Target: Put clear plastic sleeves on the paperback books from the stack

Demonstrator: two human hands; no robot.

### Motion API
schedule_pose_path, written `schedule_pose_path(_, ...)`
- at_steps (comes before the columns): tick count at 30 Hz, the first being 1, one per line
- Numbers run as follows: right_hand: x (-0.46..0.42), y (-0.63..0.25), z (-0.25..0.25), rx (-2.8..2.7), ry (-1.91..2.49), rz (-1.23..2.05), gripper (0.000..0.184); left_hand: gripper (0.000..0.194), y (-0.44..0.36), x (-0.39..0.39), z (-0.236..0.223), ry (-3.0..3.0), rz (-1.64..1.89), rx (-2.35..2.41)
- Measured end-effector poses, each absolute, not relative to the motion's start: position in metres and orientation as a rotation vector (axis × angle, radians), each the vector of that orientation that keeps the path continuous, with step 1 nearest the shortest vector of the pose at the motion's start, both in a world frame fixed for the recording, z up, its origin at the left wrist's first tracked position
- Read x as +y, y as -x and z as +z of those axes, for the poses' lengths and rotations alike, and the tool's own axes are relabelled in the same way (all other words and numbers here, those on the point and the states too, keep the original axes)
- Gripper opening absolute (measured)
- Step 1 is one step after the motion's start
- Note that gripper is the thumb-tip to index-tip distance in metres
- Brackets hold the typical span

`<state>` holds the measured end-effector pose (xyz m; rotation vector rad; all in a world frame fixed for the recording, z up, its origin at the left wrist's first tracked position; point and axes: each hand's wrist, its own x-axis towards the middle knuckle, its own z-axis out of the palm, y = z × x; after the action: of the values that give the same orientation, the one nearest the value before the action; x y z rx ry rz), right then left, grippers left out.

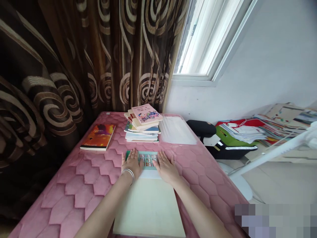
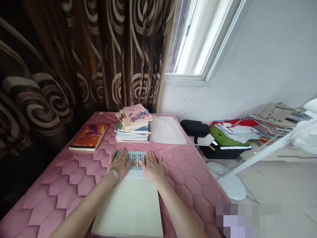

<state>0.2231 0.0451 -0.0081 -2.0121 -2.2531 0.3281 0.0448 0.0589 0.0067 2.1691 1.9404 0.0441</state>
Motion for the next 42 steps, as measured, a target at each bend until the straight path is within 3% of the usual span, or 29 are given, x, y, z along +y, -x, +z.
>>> schedule_pose_path(9, 0.044, -0.222, -0.008, -2.252, 2.051, 0.354, 0.071, 0.062, -0.034, 0.057, 0.013, -1.984, -0.087, 2.344)
schedule_pose_path(15, 0.046, -0.223, -0.012, -2.276, 2.019, 0.302, 0.069, 0.059, -0.06, 0.05, 0.012, -2.339, 0.034, 1.687)
schedule_pose_path(22, 0.043, -0.204, -0.001, -2.258, 1.992, 0.21, 0.067, 0.06, -0.059, 0.052, 0.007, -2.319, 0.031, 1.652)
schedule_pose_path(28, 0.046, -0.181, 0.004, -2.395, 1.692, 0.466, 0.067, 0.063, -0.06, 0.053, 0.007, -2.345, -0.059, 1.636)
schedule_pose_path(36, 0.044, -0.213, -0.004, -2.283, 2.001, 0.342, 0.071, 0.077, -0.044, 0.055, 0.01, -2.148, 0.042, 1.904)
schedule_pose_path(42, 0.042, -0.225, -0.007, -2.262, 2.123, 0.289, 0.07, 0.075, -0.033, 0.055, 0.011, -2.05, -0.059, 2.146)
